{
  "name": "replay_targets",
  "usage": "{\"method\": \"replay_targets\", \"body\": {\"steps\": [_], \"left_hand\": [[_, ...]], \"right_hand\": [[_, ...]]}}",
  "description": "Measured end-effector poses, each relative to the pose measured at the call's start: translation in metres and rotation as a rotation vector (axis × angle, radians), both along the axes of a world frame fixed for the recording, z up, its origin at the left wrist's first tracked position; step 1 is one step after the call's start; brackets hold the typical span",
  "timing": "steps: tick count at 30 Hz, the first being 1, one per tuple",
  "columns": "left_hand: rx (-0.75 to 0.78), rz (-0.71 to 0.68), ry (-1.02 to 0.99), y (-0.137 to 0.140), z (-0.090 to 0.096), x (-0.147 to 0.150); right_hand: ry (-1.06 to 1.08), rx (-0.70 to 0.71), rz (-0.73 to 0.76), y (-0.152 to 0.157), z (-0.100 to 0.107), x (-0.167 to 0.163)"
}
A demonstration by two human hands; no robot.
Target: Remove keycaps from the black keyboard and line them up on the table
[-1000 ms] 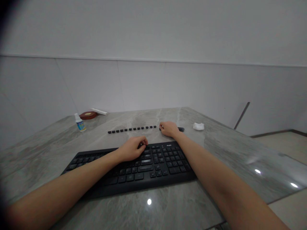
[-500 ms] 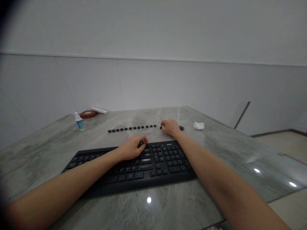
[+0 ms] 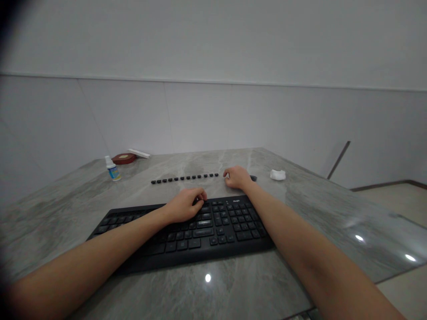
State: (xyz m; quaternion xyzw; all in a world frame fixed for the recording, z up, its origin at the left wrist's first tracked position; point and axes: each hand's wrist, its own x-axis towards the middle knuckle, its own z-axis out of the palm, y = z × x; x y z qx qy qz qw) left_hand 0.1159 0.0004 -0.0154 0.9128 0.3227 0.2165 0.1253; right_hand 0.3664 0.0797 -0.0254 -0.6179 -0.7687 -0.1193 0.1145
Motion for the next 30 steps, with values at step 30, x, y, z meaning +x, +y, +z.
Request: {"method": "replay_targets", "body": {"steps": [30], "left_hand": [[-0.003, 0.006, 0.0, 0.0002, -0.001, -0.0005]], "right_hand": [[0.008, 0.019, 0.103, 0.0086, -0.0073, 0.0045]]}}
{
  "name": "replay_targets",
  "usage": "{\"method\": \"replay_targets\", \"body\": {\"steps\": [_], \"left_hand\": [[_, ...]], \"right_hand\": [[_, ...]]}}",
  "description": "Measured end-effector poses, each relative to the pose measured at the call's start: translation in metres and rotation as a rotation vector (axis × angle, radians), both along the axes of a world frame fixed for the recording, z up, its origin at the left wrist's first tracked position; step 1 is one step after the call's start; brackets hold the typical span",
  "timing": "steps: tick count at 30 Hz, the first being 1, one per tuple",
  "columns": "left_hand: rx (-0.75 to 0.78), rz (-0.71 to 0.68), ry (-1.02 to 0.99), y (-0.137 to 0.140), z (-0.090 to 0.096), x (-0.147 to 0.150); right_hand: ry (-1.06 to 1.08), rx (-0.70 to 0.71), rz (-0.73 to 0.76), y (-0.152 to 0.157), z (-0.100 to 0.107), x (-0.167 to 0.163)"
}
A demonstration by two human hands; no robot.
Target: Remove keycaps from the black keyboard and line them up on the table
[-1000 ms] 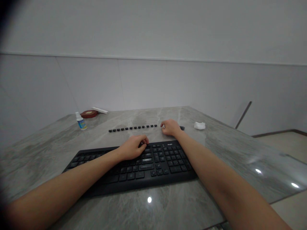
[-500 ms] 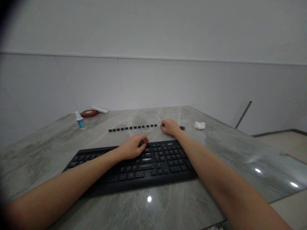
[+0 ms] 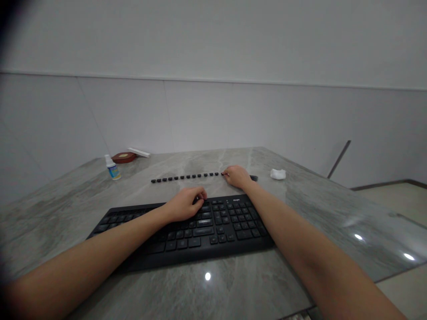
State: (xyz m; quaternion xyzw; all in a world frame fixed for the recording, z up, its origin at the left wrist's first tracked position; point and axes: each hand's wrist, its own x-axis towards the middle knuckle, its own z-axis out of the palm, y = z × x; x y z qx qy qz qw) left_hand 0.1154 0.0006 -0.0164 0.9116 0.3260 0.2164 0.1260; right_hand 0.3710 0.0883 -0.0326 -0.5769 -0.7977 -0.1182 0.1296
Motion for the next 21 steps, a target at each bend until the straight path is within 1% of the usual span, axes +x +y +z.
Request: {"method": "replay_targets", "body": {"steps": [21], "left_hand": [[0.007, -0.008, 0.008, 0.0, 0.0007, 0.0006]], "right_hand": [[-0.002, -0.004, 0.034, -0.0017, 0.001, -0.0019]]}}
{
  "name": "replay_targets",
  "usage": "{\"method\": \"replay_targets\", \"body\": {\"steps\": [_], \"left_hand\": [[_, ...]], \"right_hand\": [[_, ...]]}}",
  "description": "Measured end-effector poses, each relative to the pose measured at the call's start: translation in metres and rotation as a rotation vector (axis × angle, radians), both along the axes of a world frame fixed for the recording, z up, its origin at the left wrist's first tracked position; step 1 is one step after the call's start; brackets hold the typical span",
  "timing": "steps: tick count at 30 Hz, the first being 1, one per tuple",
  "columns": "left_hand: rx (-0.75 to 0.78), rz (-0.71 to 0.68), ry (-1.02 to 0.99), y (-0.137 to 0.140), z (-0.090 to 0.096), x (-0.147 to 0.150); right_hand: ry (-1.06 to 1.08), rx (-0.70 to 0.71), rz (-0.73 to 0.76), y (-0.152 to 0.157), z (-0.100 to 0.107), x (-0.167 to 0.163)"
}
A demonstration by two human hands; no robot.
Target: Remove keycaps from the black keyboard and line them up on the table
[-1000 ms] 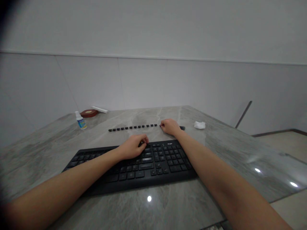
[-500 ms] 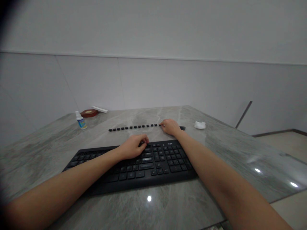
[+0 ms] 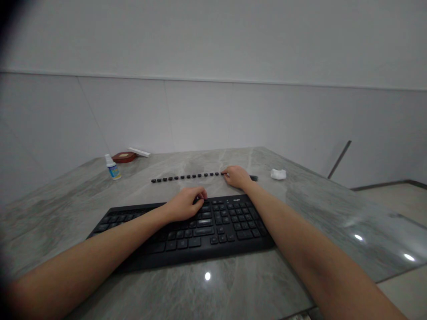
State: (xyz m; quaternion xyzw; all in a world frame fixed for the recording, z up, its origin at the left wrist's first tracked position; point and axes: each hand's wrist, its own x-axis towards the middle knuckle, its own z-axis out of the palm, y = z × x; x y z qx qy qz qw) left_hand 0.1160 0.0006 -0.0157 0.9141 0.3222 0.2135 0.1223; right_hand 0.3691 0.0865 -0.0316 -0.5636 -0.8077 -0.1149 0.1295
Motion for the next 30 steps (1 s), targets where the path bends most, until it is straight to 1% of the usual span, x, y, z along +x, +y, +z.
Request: {"method": "replay_targets", "body": {"steps": [24, 27, 30], "left_hand": [[-0.02, 0.001, -0.004, -0.0015, 0.0024, -0.0004], [-0.034, 0.007, -0.005, -0.0024, 0.0028, -0.0002], [-0.056, 0.014, 0.002, -0.0014, 0.0021, 0.0]], "right_hand": [[0.025, 0.007, -0.023, 0.0003, -0.0005, 0.0], [0.036, 0.008, -0.037, -0.0011, 0.0003, -0.0013], [0.07, 0.04, -0.087, -0.005, 0.002, -0.0033]]}}
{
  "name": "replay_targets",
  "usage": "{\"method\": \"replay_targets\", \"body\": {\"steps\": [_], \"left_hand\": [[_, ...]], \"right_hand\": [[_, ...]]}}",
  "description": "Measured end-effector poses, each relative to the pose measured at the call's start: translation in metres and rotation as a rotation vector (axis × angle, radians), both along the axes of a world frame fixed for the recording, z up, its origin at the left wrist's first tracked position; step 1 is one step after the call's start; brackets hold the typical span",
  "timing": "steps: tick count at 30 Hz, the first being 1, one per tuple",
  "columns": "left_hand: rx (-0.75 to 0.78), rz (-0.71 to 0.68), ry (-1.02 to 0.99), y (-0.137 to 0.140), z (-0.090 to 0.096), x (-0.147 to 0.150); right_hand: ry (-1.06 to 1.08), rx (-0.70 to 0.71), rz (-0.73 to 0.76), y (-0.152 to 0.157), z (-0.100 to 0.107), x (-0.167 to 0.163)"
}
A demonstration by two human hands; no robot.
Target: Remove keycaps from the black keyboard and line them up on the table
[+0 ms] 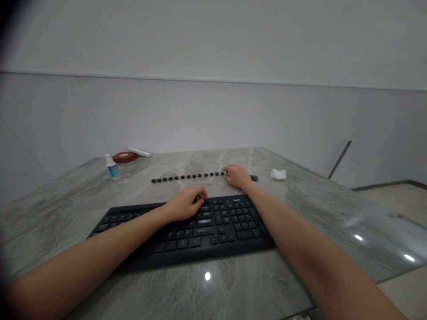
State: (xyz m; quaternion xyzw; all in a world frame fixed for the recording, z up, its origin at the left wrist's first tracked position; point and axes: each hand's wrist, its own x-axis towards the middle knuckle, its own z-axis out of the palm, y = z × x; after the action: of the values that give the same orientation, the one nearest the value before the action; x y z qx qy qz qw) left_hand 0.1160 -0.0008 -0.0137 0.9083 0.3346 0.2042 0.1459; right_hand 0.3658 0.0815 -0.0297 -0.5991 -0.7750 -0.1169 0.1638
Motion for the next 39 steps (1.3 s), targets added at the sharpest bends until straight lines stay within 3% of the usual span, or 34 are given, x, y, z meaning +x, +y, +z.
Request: {"method": "replay_targets", "body": {"steps": [5, 9, 10, 11, 14, 16, 19, 25, 33, 39], "left_hand": [[-0.038, 0.078, -0.05, 0.007, -0.004, 0.0], [-0.075, 0.123, -0.112, 0.01, -0.004, 0.0], [-0.076, 0.135, -0.122, 0.01, -0.003, 0.0], [-0.078, 0.148, -0.129, 0.01, -0.003, 0.0], [-0.077, 0.172, -0.139, 0.009, 0.0, 0.001], [-0.07, 0.167, -0.136, 0.008, 0.0, 0.001], [-0.057, 0.162, -0.121, 0.008, 0.001, 0.001], [-0.031, 0.235, -0.078, 0.009, 0.0, 0.001], [0.116, 0.296, 0.167, 0.004, -0.001, 0.0], [0.104, 0.288, 0.17, 0.003, -0.001, 0.0]], "right_hand": [[0.112, 0.116, -0.148, -0.007, 0.018, -0.006], [0.241, 0.206, -0.187, -0.022, 0.058, -0.023], [0.3, 0.216, -0.157, -0.03, 0.07, -0.029], [0.501, 0.205, -0.062, -0.039, 0.08, -0.036], [1.029, 0.036, 0.239, -0.076, 0.099, -0.054], [1.211, -0.082, 0.331, -0.1, 0.096, -0.063], [1.306, -0.175, 0.309, -0.122, 0.076, -0.068], [1.075, -0.254, 0.238, -0.131, 0.045, -0.068], [0.588, 0.005, 0.237, -0.133, 0.049, -0.063], [0.221, -0.054, 0.094, -0.129, 0.047, -0.054]]}}
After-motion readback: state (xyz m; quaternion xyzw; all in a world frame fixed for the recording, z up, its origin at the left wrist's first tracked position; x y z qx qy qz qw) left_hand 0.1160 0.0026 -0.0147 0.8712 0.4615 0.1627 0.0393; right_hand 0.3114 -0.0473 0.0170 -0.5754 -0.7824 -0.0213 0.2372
